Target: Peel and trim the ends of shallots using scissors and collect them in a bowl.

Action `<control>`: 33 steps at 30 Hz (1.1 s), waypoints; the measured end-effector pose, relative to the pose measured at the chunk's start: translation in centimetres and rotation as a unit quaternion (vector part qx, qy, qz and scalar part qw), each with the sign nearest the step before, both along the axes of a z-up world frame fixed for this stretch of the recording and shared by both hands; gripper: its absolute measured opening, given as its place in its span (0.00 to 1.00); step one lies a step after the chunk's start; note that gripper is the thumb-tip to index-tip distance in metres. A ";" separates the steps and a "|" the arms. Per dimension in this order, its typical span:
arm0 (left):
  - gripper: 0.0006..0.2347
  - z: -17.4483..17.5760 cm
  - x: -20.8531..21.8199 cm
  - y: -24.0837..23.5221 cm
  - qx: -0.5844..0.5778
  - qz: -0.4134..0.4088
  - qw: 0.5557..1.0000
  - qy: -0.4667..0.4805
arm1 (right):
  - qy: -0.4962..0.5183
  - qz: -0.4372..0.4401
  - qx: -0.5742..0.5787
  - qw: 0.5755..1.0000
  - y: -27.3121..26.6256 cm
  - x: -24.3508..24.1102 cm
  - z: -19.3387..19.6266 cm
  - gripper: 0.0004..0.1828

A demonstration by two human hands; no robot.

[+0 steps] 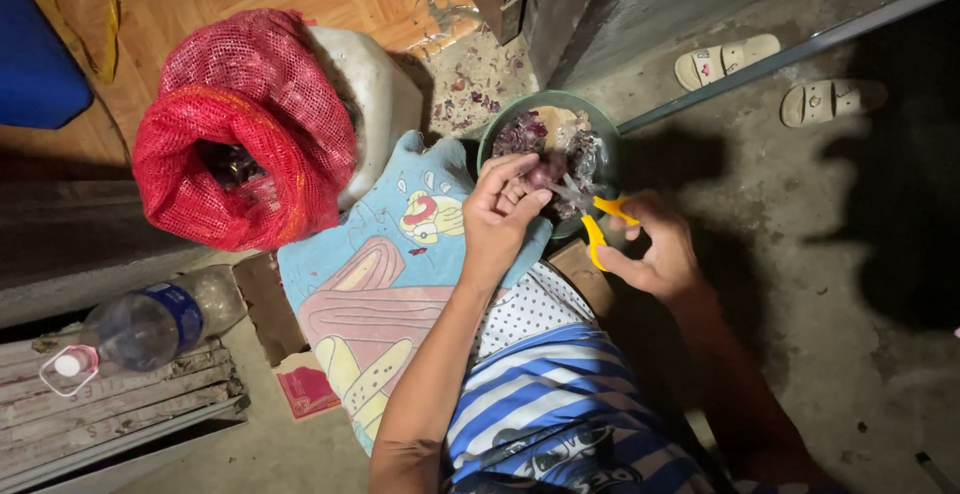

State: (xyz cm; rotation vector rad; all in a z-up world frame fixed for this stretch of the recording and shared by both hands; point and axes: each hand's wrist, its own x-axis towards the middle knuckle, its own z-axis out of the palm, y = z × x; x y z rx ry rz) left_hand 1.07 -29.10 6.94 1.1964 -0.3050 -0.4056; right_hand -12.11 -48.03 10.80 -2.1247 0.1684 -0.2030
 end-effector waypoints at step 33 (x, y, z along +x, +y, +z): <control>0.32 -0.6 -0.3 0.3 -0.018 0.038 0.999 -0.024 | 0.071 -0.042 0.024 0.996 -5.4 -2.0 -21.3 0.18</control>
